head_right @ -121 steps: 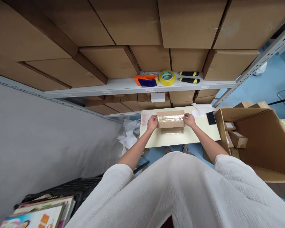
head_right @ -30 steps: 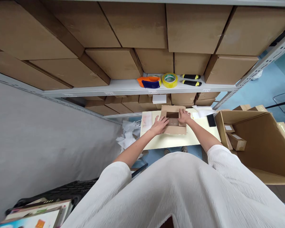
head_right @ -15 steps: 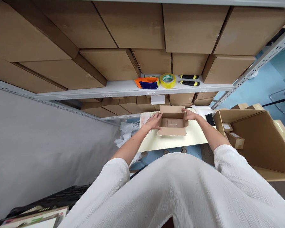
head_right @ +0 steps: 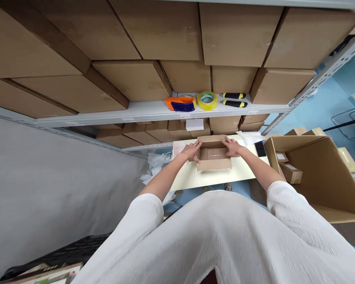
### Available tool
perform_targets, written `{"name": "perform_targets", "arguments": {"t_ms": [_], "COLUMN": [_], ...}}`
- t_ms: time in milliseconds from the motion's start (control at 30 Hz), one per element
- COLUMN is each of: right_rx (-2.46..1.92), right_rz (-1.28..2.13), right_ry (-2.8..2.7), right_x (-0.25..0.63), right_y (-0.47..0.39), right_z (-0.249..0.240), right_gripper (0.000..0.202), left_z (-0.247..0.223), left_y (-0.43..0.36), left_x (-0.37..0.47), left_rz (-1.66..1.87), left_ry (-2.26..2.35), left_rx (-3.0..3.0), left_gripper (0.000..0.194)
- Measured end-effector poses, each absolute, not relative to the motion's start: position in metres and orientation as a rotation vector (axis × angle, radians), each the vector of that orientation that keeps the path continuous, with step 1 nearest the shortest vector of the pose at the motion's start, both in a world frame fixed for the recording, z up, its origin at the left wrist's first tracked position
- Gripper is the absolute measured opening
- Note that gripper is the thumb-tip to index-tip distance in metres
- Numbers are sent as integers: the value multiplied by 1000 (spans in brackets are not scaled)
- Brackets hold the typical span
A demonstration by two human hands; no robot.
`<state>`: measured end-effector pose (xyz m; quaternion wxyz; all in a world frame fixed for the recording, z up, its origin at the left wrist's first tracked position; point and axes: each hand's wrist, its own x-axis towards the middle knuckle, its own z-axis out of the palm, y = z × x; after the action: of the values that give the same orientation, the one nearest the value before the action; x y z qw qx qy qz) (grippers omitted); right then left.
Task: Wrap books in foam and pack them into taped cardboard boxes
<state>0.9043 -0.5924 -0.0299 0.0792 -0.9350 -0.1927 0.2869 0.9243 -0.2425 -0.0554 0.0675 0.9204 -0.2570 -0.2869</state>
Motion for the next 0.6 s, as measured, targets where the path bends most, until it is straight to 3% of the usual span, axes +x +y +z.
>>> {"name": "perform_targets", "arguments": {"t_ms": [167, 400, 467, 600], "right_rx": [-2839, -2876, -2877, -2898], "right_rz": [980, 1037, 1036, 1035], "right_ry": [-644, -625, -619, -625], "right_x": [908, 910, 908, 907], "right_y": [-581, -572, -573, -576], "right_z": [-37, -38, -36, -33], "right_gripper": [152, 161, 162, 160], "left_z": [-67, -77, -82, -98], "left_y": [-235, -228, -223, -197], "left_x": [908, 888, 883, 878], "left_rz": [-784, -591, -479, -150], "left_ry": [-740, -623, -562, -188], "left_rx": [2706, 2561, 2481, 2321], "left_gripper": [151, 141, 126, 69]}}
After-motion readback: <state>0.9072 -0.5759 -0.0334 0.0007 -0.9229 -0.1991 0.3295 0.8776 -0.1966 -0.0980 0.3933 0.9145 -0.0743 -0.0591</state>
